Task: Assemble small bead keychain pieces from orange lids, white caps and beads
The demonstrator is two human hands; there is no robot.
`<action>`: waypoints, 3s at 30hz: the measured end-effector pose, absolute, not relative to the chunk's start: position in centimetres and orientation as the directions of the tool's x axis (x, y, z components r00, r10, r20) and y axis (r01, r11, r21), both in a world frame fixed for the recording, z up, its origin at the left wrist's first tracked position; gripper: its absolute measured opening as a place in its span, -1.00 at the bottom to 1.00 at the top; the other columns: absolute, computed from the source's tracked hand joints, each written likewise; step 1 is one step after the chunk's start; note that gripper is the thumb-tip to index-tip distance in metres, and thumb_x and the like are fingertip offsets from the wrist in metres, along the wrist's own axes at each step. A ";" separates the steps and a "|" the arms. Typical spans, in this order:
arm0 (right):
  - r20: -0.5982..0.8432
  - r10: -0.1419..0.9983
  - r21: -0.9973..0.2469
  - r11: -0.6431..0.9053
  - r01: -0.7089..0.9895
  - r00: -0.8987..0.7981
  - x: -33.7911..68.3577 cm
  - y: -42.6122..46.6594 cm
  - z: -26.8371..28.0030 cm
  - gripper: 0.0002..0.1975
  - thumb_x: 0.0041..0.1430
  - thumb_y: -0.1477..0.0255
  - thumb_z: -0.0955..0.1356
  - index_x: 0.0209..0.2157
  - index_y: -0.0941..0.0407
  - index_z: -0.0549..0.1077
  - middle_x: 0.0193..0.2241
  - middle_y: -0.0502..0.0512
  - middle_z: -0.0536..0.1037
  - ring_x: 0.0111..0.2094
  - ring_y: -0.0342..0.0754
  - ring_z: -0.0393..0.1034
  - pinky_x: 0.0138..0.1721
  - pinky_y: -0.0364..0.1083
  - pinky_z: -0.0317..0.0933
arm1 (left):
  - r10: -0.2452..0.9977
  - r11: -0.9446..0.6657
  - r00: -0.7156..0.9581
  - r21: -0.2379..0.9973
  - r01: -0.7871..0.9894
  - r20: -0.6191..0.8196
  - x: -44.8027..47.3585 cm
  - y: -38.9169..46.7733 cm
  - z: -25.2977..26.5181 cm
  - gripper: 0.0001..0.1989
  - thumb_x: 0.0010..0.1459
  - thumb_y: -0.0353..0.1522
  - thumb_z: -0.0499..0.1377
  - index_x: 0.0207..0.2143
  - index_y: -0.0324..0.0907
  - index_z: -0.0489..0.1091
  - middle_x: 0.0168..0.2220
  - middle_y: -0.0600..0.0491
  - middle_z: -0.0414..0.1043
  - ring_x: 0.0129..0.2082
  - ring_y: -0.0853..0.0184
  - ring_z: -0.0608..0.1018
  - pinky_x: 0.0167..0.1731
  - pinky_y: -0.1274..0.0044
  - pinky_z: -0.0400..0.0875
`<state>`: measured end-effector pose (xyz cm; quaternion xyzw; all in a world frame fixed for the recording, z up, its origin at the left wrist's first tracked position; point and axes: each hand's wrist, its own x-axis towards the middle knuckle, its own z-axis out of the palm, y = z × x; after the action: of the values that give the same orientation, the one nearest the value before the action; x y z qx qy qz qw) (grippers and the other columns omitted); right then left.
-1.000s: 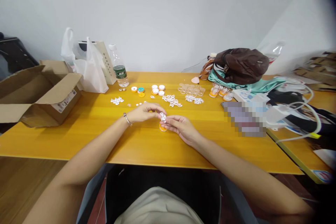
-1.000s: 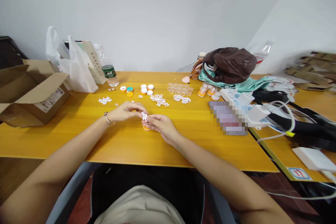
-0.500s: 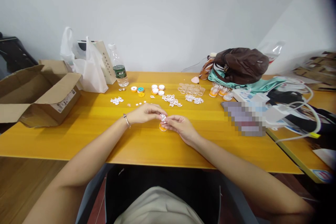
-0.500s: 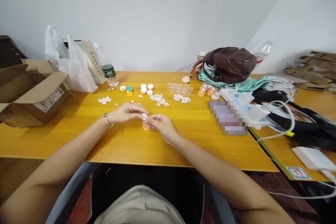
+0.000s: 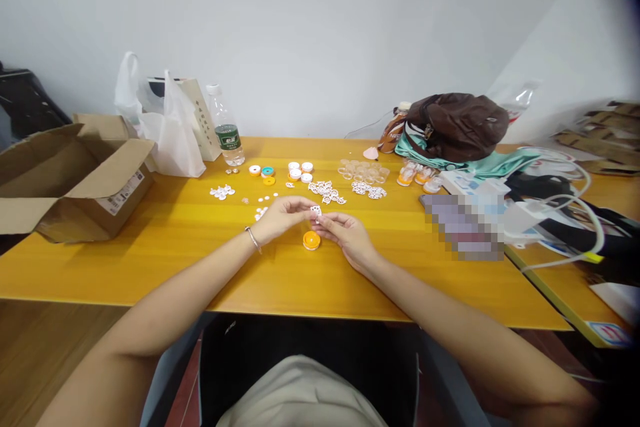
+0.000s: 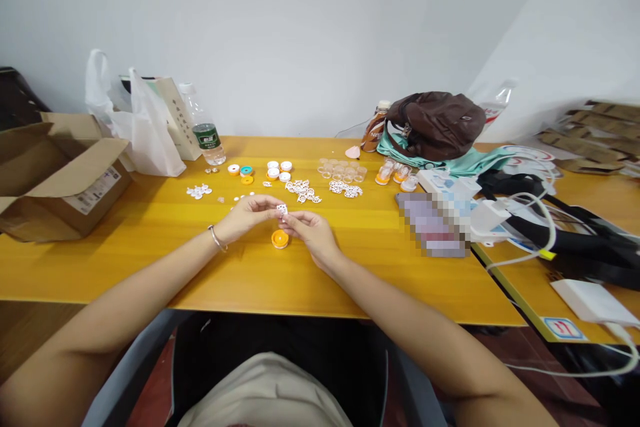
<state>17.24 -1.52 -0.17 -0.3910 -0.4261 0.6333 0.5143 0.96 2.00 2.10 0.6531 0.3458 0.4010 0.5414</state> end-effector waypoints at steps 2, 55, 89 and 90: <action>-0.063 0.985 -0.950 -0.108 -0.292 -0.160 17.3 -1.3 -0.2 -0.81 -0.17 0.36 0.44 -0.44 0.13 0.50 -0.44 0.04 0.56 -0.40 -0.16 0.44 -0.23 -0.14 0.29 | 0.891 -0.182 0.428 0.983 0.036 0.149 0.9 1.9 2.2 -0.79 -0.07 -0.36 0.23 -0.34 -0.27 0.42 -0.35 0.03 0.47 -0.36 0.45 0.47 -0.19 0.49 0.32; 0.317 0.831 -0.606 0.548 0.576 -0.458 18.4 -0.7 -2.3 -0.63 -0.13 0.17 0.39 -0.30 0.11 0.43 -0.39 0.06 0.38 -0.30 -0.05 0.28 -0.24 -0.06 0.15 | 0.661 -0.639 0.732 0.636 0.433 0.166 -0.6 0.5 3.6 -0.80 0.05 -0.31 0.11 -0.32 -0.22 0.45 -0.37 0.00 0.49 -0.37 0.39 0.48 -0.31 0.59 0.31; 0.155 0.913 -0.902 0.287 0.324 -0.377 18.0 -1.3 -0.8 -0.66 -0.08 0.26 0.37 -0.27 0.15 0.36 -0.49 -0.03 0.39 -0.54 -0.22 0.17 -0.46 -0.18 0.11 | 0.755 -0.518 0.612 0.787 0.335 0.236 -1.0 2.4 2.7 -0.68 0.04 -0.23 0.13 -0.19 -0.25 0.35 -0.29 -0.02 0.44 -0.30 0.39 0.46 -0.23 0.52 0.35; 0.147 0.917 -0.919 0.265 0.292 -0.371 18.1 -1.3 -0.8 -0.65 -0.09 0.28 0.37 -0.25 0.16 0.36 -0.47 -0.03 0.40 -0.54 -0.22 0.17 -0.46 -0.18 0.12 | 0.783 -0.511 0.564 0.787 0.344 0.261 -0.8 3.1 2.4 -0.68 0.06 -0.23 0.10 -0.20 -0.25 0.35 -0.27 -0.04 0.43 -0.28 0.38 0.46 -0.21 0.50 0.35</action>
<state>18.06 -1.26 -0.75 -0.4273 -0.7075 0.4300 0.3633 -0.82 3.15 2.44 0.8115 0.3473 0.3116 0.3517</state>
